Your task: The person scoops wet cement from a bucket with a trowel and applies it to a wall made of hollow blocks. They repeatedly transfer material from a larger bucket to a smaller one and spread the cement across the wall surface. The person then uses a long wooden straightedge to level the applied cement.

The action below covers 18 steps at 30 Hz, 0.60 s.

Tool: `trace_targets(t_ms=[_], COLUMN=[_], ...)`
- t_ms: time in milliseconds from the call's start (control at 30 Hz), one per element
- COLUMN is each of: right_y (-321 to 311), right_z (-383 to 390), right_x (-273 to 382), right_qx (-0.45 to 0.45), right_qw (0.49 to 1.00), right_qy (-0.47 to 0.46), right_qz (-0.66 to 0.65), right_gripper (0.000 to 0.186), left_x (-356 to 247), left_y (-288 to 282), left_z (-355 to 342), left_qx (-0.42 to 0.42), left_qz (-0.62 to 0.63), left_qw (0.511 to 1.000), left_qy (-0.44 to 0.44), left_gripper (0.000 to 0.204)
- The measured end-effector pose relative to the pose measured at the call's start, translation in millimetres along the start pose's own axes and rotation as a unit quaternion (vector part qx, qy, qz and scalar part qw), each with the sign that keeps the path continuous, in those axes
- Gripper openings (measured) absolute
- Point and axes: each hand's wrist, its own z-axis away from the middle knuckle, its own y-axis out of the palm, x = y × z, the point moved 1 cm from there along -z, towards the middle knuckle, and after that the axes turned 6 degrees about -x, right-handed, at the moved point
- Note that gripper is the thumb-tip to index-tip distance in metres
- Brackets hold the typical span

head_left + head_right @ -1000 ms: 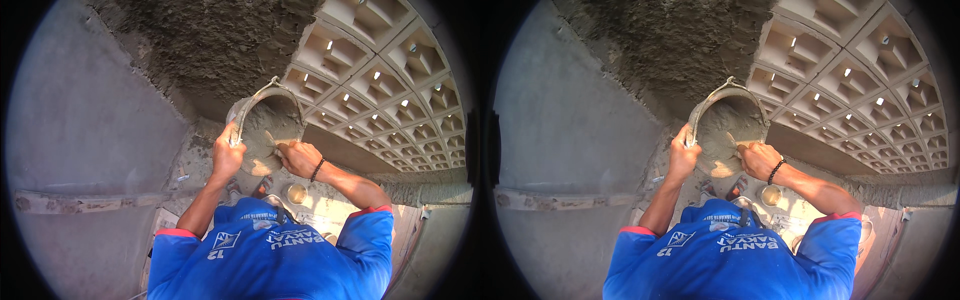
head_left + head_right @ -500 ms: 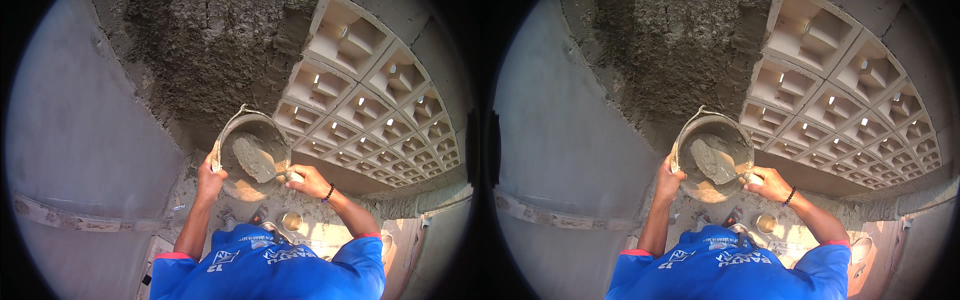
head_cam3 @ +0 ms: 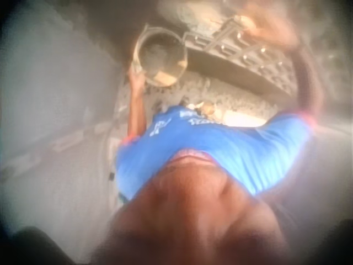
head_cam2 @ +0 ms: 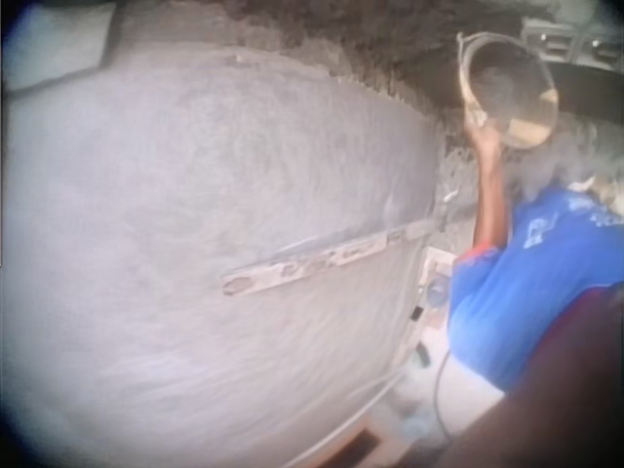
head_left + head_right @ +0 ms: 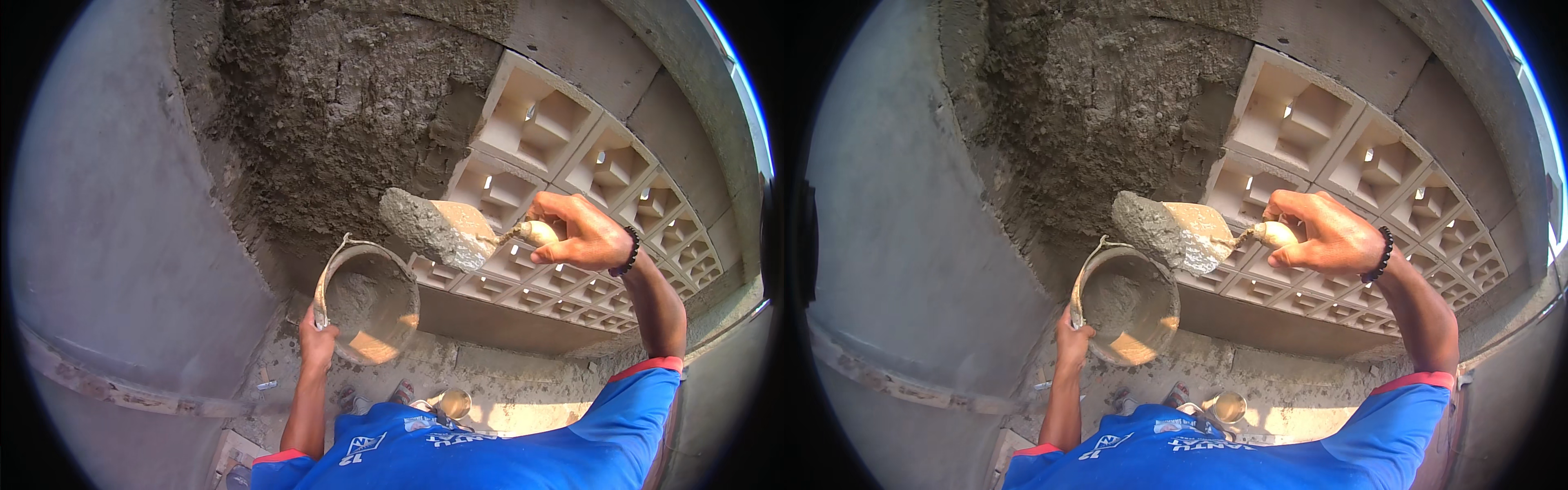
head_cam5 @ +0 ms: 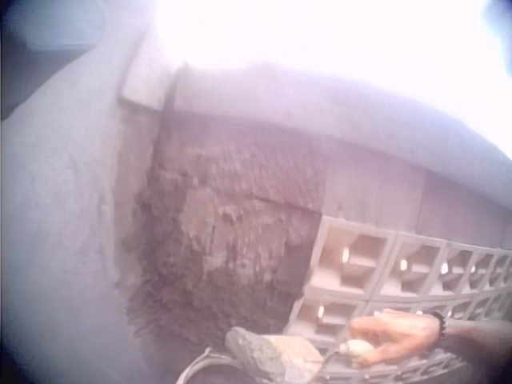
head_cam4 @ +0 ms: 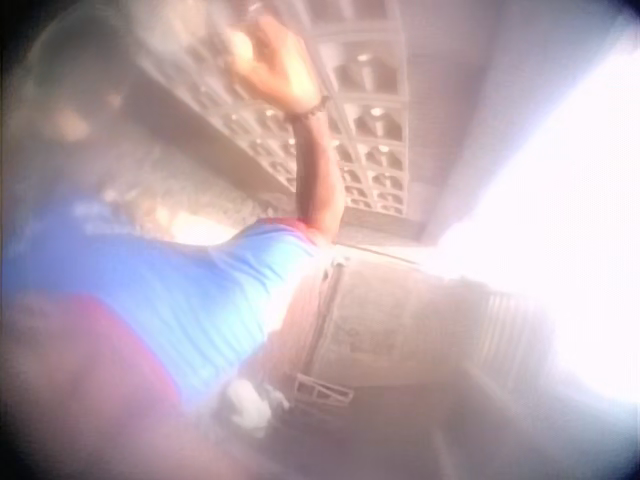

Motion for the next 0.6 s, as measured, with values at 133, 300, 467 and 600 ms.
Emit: trace_targets(t_ms=[133,300,467,600], right_y=[-38.0,-82.8,-119.3,-133.6], right_z=[2.2,11.4,9.8,-11.4], right_x=[31.9,52.0,71.6,58.3], right_qx=[-0.026,-0.026,0.0,0.037], right_qw=[0.999,0.993,0.992,0.999], right_qy=[-0.037,-0.064,-0.031,0.008], right_qz=[0.01,0.1,0.119,0.014], right_gripper=[0.044,0.054,0.066,0.066], left_x=[19.3,24.3,33.3,46.8], left_y=[-11.8,-14.0,-15.4,-13.9], left_z=[-2.4,-1.9,-6.7,-10.2], left_qx=[0.005,-0.006,-0.017,-0.034], left_qz=[-0.006,0.014,0.02,-0.013], left_qw=[1.0,1.0,0.999,0.999], left_qy=[-0.01,-0.007,-0.027,-0.01], left_gripper=[0.065,0.064,0.065,0.063])
